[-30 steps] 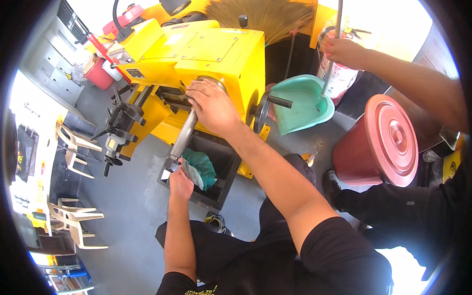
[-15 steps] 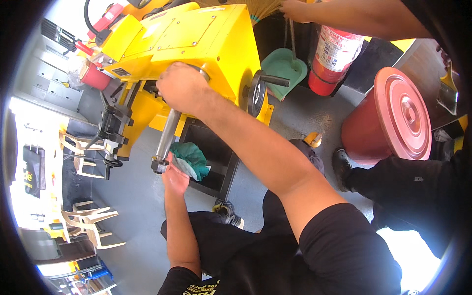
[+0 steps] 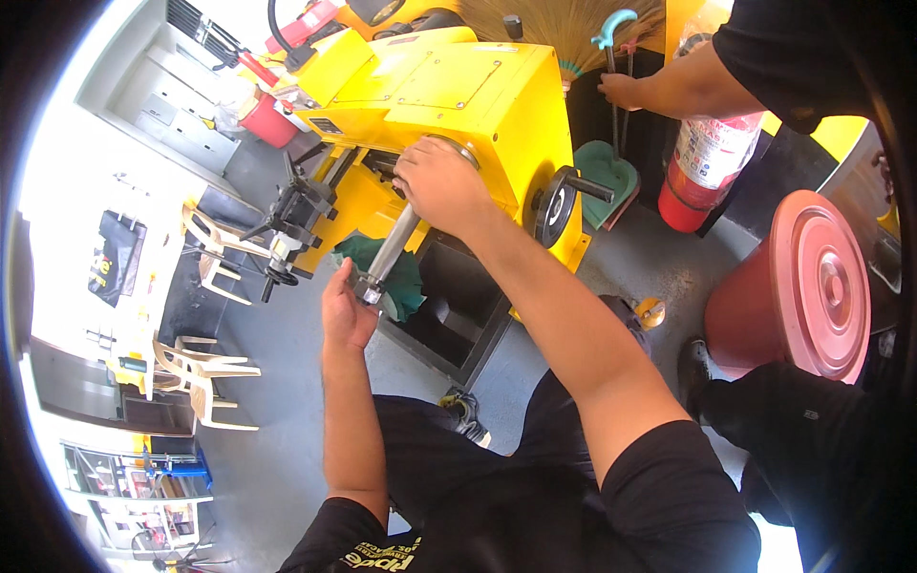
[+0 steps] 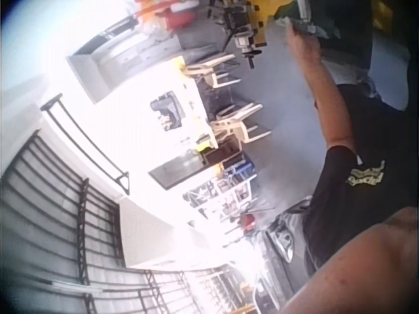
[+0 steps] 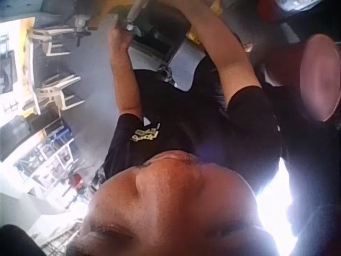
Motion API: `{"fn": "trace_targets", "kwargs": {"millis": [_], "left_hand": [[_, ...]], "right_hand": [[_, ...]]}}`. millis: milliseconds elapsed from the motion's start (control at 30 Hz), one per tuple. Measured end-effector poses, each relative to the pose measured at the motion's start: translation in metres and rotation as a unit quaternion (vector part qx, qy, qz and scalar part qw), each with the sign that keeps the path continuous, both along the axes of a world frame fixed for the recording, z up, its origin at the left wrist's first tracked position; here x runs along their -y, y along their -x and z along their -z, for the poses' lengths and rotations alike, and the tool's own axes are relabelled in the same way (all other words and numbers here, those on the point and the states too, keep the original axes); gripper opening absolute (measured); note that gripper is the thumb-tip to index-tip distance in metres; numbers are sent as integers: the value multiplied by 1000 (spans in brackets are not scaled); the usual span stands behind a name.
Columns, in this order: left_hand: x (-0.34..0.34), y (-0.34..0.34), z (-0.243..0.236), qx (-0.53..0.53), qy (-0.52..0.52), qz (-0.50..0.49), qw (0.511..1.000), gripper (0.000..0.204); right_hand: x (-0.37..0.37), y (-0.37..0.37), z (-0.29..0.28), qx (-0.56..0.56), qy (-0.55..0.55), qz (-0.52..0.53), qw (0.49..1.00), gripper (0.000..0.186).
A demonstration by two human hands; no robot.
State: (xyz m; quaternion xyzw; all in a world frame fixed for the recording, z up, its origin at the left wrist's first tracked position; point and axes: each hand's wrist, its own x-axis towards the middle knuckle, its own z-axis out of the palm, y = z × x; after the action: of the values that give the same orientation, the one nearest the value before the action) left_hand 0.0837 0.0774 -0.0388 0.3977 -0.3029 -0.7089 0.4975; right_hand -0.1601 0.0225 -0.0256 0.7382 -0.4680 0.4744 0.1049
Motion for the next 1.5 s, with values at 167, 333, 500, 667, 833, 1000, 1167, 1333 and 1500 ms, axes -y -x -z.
{"fn": "trace_targets", "kwargs": {"millis": [167, 333, 500, 667, 833, 1000, 1167, 1333, 1500], "left_hand": [[10, 6, 3, 45, 40, 13, 998, 30], [4, 20, -10, 56, 37, 12, 998, 31], [12, 16, -5, 91, 43, 12, 995, 33], [8, 28, -12, 93, 76, -5, 993, 33], [11, 21, -1, 106, 69, -12, 992, 31], [4, 30, -13, 129, 76, 1, 989, 31], [12, 25, -2, 103, 46, 17, 993, 43], [13, 30, -9, 148, 63, 4, 987, 43], [5, 31, -12, 173, 41, -20, 984, 48]], "right_hand": [[12, -8, -26, -186, -218, 87, 954, 16], [3, -8, 0, -1, 53, 50, 997, 17], [11, 2, -23, -135, -201, 67, 968, 18], [11, 5, 1, 116, 172, -3, 978, 17], [10, -1, -10, -67, -152, 42, 985, 16], [2, 2, 6, 134, 151, 0, 979, 17], [10, 5, 10, 27, -51, 39, 998, 13], [-50, 17, 54, 295, 144, 17, 944, 19], [-80, 15, 33, 220, 117, -50, 967, 25]]}}
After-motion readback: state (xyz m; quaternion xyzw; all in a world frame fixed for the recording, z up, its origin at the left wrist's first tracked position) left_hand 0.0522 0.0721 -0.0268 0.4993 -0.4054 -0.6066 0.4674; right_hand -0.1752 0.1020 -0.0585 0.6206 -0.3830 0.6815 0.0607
